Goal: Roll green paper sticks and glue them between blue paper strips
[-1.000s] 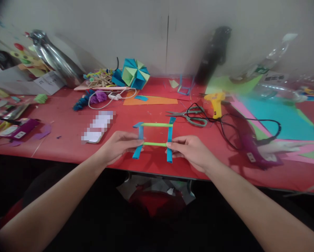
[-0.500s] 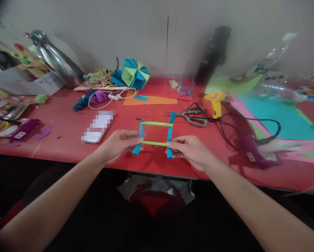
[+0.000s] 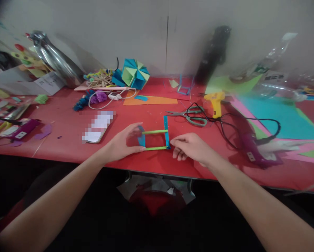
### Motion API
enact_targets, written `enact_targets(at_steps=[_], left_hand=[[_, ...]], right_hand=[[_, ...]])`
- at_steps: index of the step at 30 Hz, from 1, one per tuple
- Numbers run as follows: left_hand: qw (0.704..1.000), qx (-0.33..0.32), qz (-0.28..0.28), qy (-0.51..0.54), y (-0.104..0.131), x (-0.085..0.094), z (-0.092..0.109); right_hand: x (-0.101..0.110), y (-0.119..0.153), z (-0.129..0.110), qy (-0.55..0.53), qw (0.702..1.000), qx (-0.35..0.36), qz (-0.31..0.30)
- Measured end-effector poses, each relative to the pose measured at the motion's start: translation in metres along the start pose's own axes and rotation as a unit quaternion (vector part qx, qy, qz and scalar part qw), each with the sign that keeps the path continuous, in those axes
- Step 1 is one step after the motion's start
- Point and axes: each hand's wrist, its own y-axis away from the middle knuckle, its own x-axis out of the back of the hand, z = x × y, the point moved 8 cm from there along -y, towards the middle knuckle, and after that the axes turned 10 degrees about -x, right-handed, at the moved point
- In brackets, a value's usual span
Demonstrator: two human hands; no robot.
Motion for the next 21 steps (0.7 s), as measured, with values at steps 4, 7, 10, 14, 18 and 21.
enact_targets(at_steps=[4, 7, 10, 14, 18, 21], left_hand=[[0.998, -0.019, -0.002, -0.067, -0.004, 0.001, 0.004], [0.997, -0.042, -0.017, -0.064, -0.005, -0.001, 0.01], [0.997, -0.024, -0.02, -0.07, -0.005, -0.002, 0.007], [0.996, -0.029, -0.021, -0.077, -0.006, -0.003, 0.008], [0.993, -0.094, -0.002, -0.075, -0.008, -0.002, 0.02], [0.987, -0.136, 0.012, -0.083, -0.009, -0.001, 0.028]], right_hand=[[0.028, 0.01, -0.019, 0.159, 0.966, 0.176, 0.105], [0.025, 0.01, -0.02, 0.235, 0.943, 0.224, 0.073], [0.019, 0.003, -0.023, 0.229, 0.942, 0.241, 0.051], [0.013, -0.005, -0.031, 0.159, 0.957, 0.234, 0.064], [0.009, 0.0, -0.039, 0.165, 0.94, 0.283, 0.092], [0.009, 0.008, -0.043, 0.186, 0.915, 0.335, 0.123]])
